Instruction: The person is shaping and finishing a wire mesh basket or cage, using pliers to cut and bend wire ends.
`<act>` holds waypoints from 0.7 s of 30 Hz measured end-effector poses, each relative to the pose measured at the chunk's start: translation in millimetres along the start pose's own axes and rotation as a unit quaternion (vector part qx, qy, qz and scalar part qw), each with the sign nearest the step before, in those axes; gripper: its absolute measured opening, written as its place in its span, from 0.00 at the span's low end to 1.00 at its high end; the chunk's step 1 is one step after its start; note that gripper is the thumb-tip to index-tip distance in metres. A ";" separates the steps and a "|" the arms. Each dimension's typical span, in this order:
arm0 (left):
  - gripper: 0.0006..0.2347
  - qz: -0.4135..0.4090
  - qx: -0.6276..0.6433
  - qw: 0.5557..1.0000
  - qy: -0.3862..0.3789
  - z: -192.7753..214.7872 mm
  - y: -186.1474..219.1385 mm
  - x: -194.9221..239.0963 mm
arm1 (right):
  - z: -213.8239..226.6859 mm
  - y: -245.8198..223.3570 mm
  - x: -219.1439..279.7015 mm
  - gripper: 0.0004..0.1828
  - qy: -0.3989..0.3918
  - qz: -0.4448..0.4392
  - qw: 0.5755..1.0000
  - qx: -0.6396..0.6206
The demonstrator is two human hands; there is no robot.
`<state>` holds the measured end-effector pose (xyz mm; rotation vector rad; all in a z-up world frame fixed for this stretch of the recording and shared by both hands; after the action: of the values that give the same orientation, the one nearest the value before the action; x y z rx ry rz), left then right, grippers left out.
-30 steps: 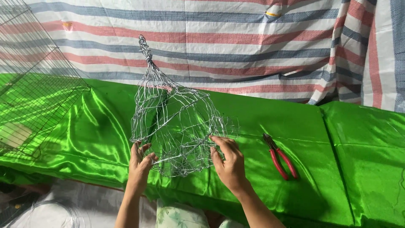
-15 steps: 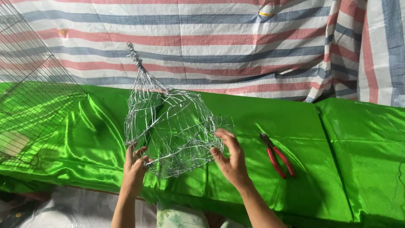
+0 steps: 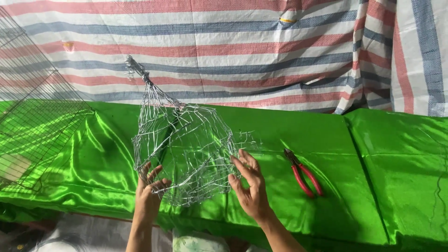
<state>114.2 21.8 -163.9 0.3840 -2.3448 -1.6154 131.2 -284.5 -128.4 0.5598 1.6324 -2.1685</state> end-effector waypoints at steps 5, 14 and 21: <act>0.35 -0.008 0.042 0.999 -0.016 -15.2 -1.2 0.3 | 8.0 -21.6 7.2 0.26 -0.004 0.034 0.999 -0.002; 0.37 -0.042 0.215 0.968 -0.124 2.8 -69.6 -32.2 | 2.2 -75.3 25.9 0.33 -0.016 0.171 0.981 0.092; 0.34 0.010 0.386 0.902 -0.195 -8.5 -75.6 -25.0 | 54.7 -70.7 34.6 0.25 0.223 0.223 0.949 0.017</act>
<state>145.4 -2.6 -233.5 0.1797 -3.2239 -0.7130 60.3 -320.5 -74.9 1.3647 1.4788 -1.8150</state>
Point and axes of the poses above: each hand's wrist, its own x-axis away from the middle knuckle, its own z-axis out of the back of the hand, y = z × x, the point moved 6 cm from there along -x, towards the middle knuckle, and after that the axes turned 6 degrees about -z, right-handed, at the moved point
